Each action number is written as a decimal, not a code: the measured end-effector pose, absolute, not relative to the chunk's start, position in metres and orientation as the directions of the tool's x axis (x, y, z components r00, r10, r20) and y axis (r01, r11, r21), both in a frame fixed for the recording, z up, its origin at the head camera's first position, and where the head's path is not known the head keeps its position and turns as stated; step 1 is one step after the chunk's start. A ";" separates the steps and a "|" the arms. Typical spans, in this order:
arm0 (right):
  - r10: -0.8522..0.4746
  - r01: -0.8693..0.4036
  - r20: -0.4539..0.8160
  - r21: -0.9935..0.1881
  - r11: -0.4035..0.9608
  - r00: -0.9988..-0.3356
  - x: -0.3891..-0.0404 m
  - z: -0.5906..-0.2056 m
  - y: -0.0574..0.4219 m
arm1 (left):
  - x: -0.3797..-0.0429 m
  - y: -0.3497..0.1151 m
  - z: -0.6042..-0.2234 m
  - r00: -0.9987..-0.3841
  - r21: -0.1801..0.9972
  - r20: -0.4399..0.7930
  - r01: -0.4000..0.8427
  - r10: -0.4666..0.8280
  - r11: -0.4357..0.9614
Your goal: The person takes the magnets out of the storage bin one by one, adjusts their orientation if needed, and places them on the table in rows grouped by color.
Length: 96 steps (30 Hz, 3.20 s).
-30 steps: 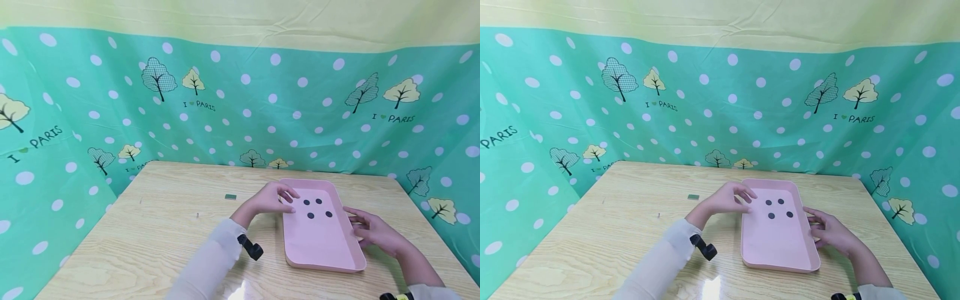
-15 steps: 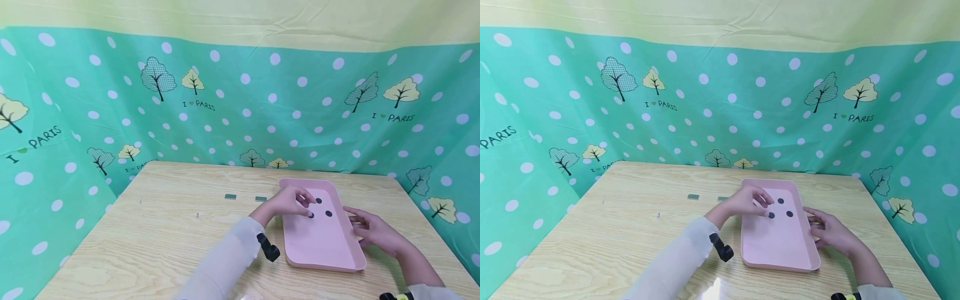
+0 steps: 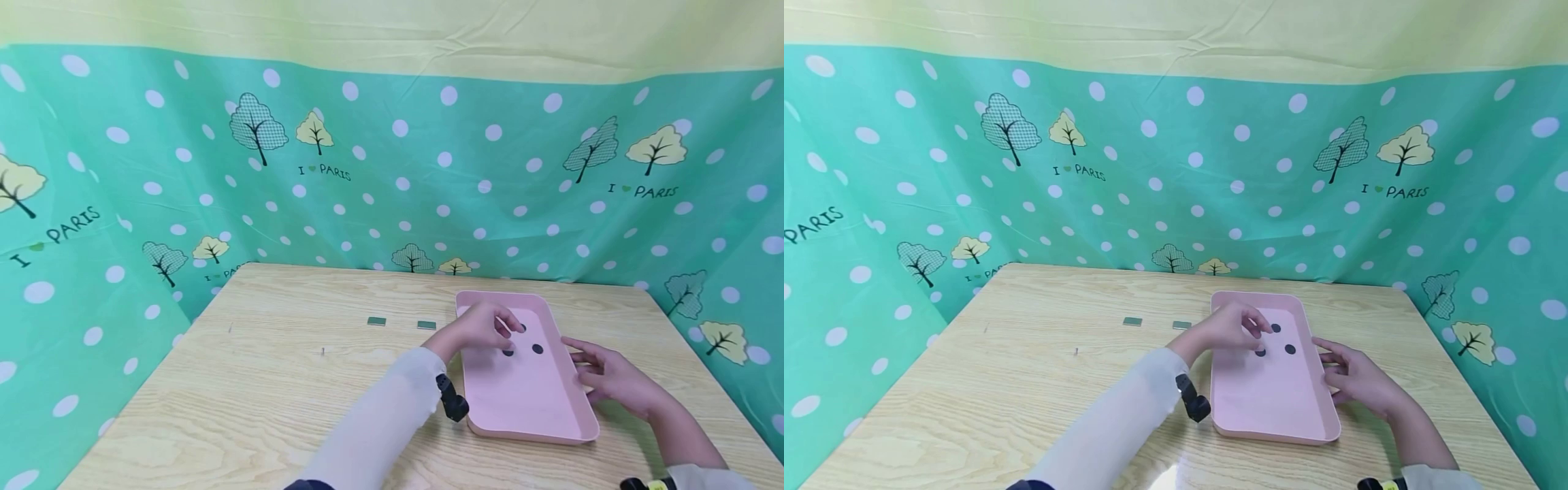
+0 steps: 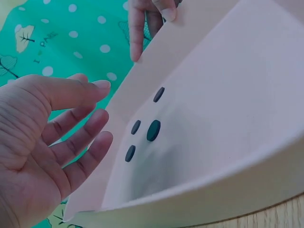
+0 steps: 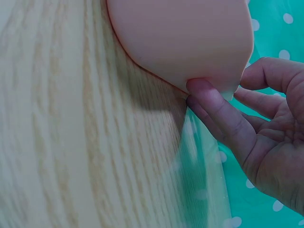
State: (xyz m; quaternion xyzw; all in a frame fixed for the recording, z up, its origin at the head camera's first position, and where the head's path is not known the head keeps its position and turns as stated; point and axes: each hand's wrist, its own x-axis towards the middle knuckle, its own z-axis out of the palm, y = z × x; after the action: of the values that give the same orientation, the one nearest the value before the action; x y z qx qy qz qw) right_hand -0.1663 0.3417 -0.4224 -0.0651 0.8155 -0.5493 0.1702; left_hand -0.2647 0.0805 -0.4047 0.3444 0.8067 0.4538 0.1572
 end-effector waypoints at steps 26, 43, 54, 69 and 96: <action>-0.316 0.076 -0.201 -0.927 0.367 -0.927 -0.167 -0.423 0.344 | -0.269 0.091 -0.424 -0.747 0.823 -0.012 0.371 0.665 0.431; -0.255 0.113 -0.233 -0.905 0.411 -0.938 -0.165 -0.423 0.343 | -0.267 0.094 -0.431 -0.767 0.610 -0.037 0.491 0.641 0.622; -0.273 0.099 -0.221 -0.913 0.397 -0.936 -0.165 -0.424 0.343 | -0.264 0.095 -0.427 -0.739 0.524 -0.044 0.556 0.672 0.646; -0.284 0.101 -0.224 -0.915 0.390 -0.932 -0.167 -0.425 0.344 | -0.264 0.093 -0.427 -0.691 0.660 -0.006 0.541 0.723 0.522; -0.284 0.102 -0.220 -0.920 0.378 -0.933 -0.166 -0.425 0.343 | -0.264 0.065 -0.417 -0.709 0.879 0.148 0.414 0.689 0.238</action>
State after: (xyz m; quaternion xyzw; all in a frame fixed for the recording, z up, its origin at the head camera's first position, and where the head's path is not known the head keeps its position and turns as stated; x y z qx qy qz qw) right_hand -0.1664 0.3435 -0.4245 -0.0559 0.8116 -0.5550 0.1737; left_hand -0.2642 0.0649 -0.4169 0.3560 0.7748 0.5043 0.1363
